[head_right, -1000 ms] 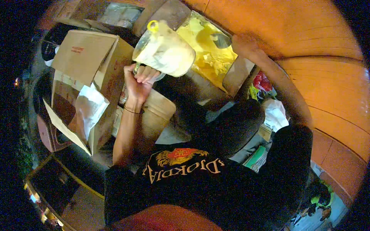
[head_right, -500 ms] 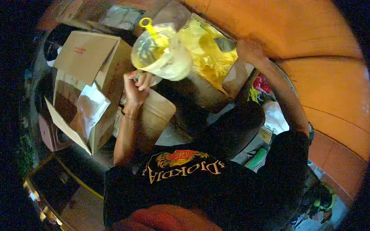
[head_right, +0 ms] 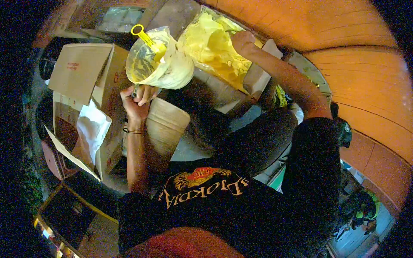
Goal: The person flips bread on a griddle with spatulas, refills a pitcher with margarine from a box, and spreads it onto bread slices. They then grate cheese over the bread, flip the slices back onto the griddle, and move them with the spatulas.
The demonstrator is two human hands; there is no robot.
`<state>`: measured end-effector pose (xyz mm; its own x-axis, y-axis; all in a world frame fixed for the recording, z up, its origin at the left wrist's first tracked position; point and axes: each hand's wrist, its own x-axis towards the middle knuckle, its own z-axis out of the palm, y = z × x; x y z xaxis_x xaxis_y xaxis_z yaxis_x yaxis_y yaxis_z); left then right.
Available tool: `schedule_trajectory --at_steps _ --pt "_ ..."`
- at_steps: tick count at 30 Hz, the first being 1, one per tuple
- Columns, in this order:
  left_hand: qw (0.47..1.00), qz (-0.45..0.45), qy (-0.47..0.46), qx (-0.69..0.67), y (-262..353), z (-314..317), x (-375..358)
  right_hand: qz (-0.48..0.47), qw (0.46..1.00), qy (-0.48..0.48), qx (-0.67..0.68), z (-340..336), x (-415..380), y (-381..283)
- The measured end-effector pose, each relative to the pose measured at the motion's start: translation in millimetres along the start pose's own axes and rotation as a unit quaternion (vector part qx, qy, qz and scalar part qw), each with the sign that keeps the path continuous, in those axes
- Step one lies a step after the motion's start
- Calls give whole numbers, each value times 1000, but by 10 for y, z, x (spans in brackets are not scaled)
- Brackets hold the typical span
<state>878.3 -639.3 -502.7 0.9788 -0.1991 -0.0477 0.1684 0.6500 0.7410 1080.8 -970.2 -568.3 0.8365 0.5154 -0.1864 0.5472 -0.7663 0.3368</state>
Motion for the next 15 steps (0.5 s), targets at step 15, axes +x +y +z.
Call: schedule_trajectory --at_steps 15 --pt "997 -16 -59 -47 19 -130 71 154 963 -130 177 282 39 194"
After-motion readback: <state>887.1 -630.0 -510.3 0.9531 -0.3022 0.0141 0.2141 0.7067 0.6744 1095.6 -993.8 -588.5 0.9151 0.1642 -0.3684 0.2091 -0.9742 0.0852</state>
